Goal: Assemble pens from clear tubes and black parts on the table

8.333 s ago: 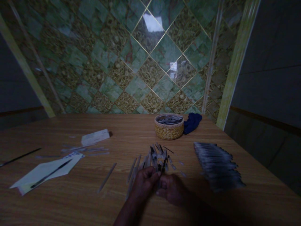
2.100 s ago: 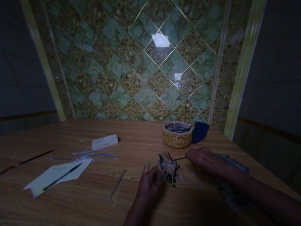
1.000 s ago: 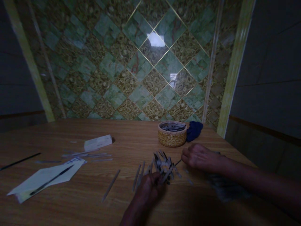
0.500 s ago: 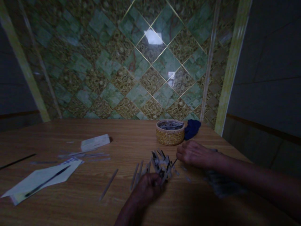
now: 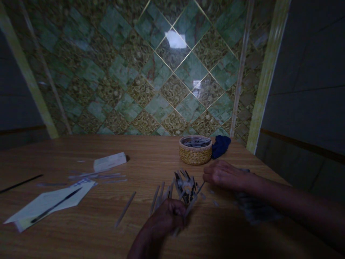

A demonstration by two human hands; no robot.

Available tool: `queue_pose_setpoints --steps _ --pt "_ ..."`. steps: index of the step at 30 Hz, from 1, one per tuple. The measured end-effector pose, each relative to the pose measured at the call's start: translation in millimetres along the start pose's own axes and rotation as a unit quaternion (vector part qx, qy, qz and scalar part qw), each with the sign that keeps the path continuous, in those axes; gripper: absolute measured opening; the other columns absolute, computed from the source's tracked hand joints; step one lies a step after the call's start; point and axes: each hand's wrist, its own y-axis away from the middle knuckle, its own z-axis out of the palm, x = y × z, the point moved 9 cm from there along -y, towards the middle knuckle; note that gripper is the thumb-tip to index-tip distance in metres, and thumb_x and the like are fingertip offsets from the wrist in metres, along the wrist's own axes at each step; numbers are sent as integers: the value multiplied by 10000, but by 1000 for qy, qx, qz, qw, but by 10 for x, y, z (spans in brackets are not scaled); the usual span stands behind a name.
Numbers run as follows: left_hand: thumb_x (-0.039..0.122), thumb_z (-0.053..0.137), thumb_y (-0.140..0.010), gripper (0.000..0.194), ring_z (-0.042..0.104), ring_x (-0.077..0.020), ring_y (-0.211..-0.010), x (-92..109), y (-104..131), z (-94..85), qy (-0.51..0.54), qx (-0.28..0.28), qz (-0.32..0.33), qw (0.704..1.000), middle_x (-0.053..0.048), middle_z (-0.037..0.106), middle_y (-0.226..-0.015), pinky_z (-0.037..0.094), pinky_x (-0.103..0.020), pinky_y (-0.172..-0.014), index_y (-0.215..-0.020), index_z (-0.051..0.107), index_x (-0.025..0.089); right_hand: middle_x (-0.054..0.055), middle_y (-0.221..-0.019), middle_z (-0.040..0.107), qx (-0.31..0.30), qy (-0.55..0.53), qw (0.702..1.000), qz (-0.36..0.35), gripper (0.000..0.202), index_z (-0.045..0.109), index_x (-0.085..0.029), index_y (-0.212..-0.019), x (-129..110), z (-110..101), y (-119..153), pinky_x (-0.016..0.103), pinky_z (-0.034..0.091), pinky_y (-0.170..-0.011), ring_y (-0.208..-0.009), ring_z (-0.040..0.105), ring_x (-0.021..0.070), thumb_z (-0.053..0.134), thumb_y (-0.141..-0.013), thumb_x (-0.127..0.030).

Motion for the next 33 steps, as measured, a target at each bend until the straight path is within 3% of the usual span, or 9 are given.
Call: queue_pose_setpoints --steps 13,19,23,27,30,33 --pt "119 547 -555 163 388 -102 -399 -11 33 -19 11 -5 -14 1000 -1 628 -514 244 -232 -493 -566 689 197 52 -809 654 -18 -18 1000 1 183 614 -143 -863 -7 35 34 266 290 -522 -661 581 153 442 -889 -90" --pt "129 569 -558 130 421 -105 -413 13 11 -5 7 5 -6 1000 4 632 -506 253 -215 -477 -569 678 198 63 -805 639 -17 -18 999 -22 200 606 -141 -850 -153 6 -4 263 339 -561 -687 568 151 417 -898 -95" --pt "194 616 -601 45 422 -92 -409 -31 -29 -12 10 20 0 1000 0 628 -523 276 -217 -478 -594 656 178 48 -788 622 11 -31 999 -39 169 582 -149 -849 -303 -62 -86 264 341 -549 -657 552 156 424 -892 -111" --pt "290 667 -650 127 416 -81 -397 -84 -75 -81 20 49 17 998 16 609 -525 286 -219 -473 -631 627 171 38 -807 614 74 -65 994 -37 168 573 -160 -893 -387 -185 -104 253 334 -539 -643 534 141 407 -914 -154" --pt "312 695 -648 157 413 -75 -384 -88 -89 -141 51 71 26 996 41 577 -490 283 -216 -467 -648 623 173 62 -883 624 147 -102 984 -2 217 578 -162 -965 -296 -274 -32 241 350 -580 -706 549 135 367 -922 -144" --pt "315 720 -628 182 438 -76 -383 -51 -93 -190 76 88 39 993 52 564 -480 292 -208 -453 -668 623 167 74 -896 640 153 -142 973 100 236 597 -166 -976 -16 -127 51 236 362 -629 -767 574 144 377 -901 -128"
